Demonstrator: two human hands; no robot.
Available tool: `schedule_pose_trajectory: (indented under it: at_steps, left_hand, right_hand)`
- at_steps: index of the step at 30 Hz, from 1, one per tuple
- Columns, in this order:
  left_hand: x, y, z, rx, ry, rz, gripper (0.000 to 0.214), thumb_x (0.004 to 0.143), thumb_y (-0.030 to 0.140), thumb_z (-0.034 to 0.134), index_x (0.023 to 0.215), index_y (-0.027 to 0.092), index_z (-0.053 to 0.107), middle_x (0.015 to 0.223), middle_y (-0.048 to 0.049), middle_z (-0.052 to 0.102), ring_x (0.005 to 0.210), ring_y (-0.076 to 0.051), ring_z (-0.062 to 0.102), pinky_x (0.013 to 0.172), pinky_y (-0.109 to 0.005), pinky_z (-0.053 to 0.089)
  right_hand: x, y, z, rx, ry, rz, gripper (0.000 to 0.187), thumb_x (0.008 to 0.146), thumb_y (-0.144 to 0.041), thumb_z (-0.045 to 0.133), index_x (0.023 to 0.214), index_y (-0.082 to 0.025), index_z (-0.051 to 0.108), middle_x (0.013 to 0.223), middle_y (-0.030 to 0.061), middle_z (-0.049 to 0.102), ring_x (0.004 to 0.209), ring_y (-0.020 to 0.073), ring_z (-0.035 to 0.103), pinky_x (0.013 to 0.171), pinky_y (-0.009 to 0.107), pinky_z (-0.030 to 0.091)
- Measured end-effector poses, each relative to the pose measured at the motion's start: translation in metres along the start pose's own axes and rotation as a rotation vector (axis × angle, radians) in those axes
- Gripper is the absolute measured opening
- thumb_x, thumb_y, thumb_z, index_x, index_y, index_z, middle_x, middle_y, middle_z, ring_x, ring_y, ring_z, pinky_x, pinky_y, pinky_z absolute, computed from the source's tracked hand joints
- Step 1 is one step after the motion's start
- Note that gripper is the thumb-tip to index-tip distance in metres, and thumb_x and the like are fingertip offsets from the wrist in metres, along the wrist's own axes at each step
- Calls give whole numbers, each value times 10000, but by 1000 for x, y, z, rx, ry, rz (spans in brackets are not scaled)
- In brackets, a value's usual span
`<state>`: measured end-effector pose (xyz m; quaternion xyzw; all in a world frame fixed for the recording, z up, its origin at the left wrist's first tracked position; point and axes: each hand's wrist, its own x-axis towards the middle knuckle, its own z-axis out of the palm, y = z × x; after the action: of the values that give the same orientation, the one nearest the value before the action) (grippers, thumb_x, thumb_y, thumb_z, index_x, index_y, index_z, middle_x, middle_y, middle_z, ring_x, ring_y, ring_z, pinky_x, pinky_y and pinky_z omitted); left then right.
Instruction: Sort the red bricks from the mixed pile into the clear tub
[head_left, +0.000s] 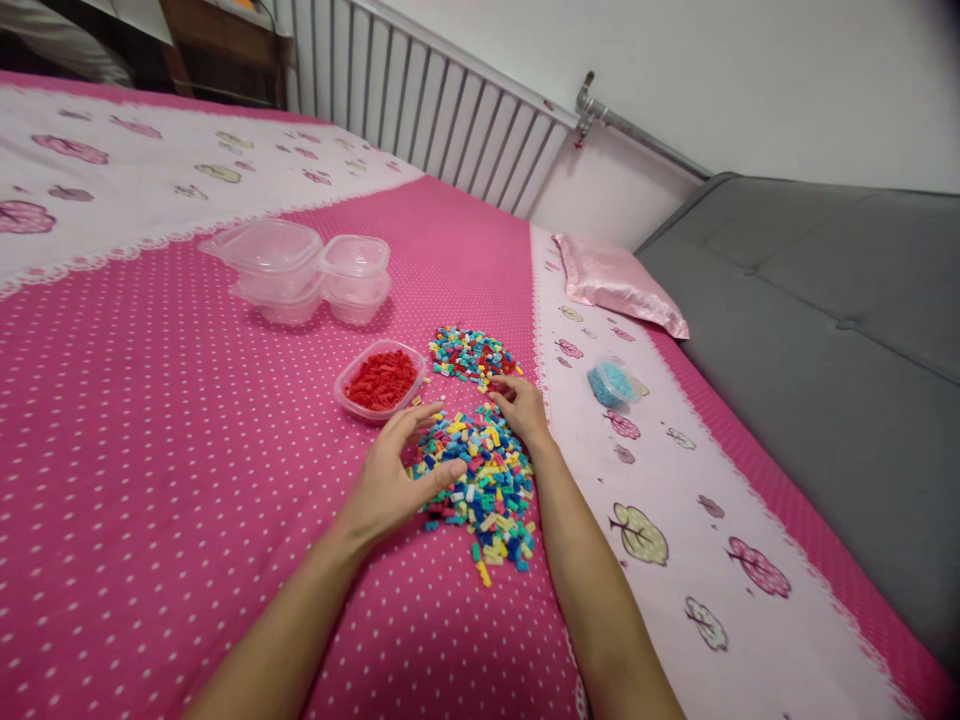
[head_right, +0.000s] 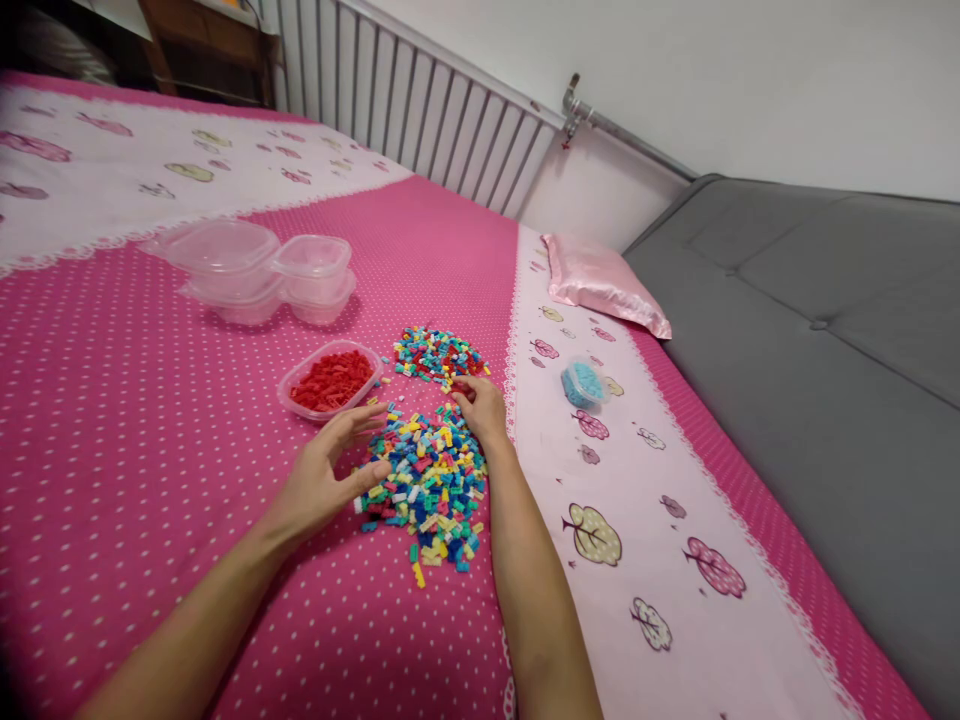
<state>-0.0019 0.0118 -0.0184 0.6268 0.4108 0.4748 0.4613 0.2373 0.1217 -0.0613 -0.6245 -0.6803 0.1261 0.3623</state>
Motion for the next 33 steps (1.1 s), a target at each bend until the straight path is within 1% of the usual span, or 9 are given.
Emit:
schedule_pose_trajectory:
  at_steps: [5, 7, 11, 15, 21, 25, 29, 31, 33]
  left_hand:
    - [1, 0, -2, -109, -14, -21, 645, 731, 497, 680, 1249, 158, 498, 1326, -159, 512, 1168, -285, 534, 1001, -455, 413]
    - [0, 1, -2, -168, -12, -30, 624, 748, 497, 665, 1248, 162, 499, 1327, -152, 515, 1170, -283, 532, 1002, -443, 409]
    - [-1, 5, -3, -295, 11, -55, 561, 778, 497, 634, 1225, 175, 525, 1317, -126, 534, 1166, -272, 532, 986, -395, 415]
    - [-2, 5, -4, -369, 30, -53, 494, 814, 492, 592, 1209, 197, 564, 1283, -98, 572, 1162, -268, 538, 968, -364, 417]
    - [-2, 4, -4, -510, 41, -59, 439, 840, 486, 557, 1176, 208, 601, 1300, -76, 573, 1190, -258, 521, 1012, -367, 387]
    - [-1, 13, -3, -714, 77, -140, 485, 816, 544, 558, 1116, 169, 628, 1219, -94, 617, 1158, -256, 547, 1037, -382, 384]
    - [1, 22, -4, -878, 56, -259, 557, 821, 575, 524, 1118, 112, 614, 1176, -139, 632, 1137, -257, 567, 1032, -378, 407]
    - [1, 24, -6, -942, 44, -305, 563, 834, 553, 512, 1143, 88, 592, 1178, -161, 629, 1145, -262, 568, 1037, -375, 411]
    - [2, 25, -8, -1009, 34, -347, 580, 831, 535, 515, 1167, 67, 569, 1188, -183, 621, 1166, -276, 561, 1048, -378, 409]
  right_hand:
    - [0, -1, -2, -92, -12, -30, 330, 759, -264, 644, 1078, -207, 709, 842, 46, 682, 668, 154, 568, 697, 302, 480]
    - [0, -3, -2, -113, -13, -36, 320, 766, -263, 640, 1071, -204, 714, 835, 49, 685, 673, 155, 576, 698, 301, 480]
    - [-1, -5, -3, -90, -12, -13, 245, 761, -268, 642, 982, -232, 740, 836, 34, 703, 667, 153, 601, 699, 306, 493]
    - [-1, -6, -3, -86, -13, 0, 146, 758, -265, 641, 843, -224, 753, 832, 42, 717, 702, 177, 630, 715, 331, 502]
    - [-1, -7, -4, -78, -23, 3, 121, 736, -266, 632, 784, -207, 726, 758, 32, 710, 641, 170, 619, 675, 321, 497]
    - [-1, -5, -9, -34, -9, 47, 127, 722, -256, 607, 757, -196, 712, 715, 25, 706, 630, 168, 618, 683, 316, 494]
    - [1, -2, -17, 56, 77, 189, 158, 696, -282, 616, 766, -176, 709, 711, 30, 705, 650, 178, 627, 693, 320, 496]
    - [1, -7, -22, 127, 129, 241, 163, 677, -285, 625, 761, -168, 701, 710, 35, 704, 654, 181, 627, 686, 320, 499]
    - [1, -20, -28, 229, 165, 233, 174, 674, -292, 629, 769, -161, 693, 738, 45, 709, 676, 180, 631, 691, 316, 503]
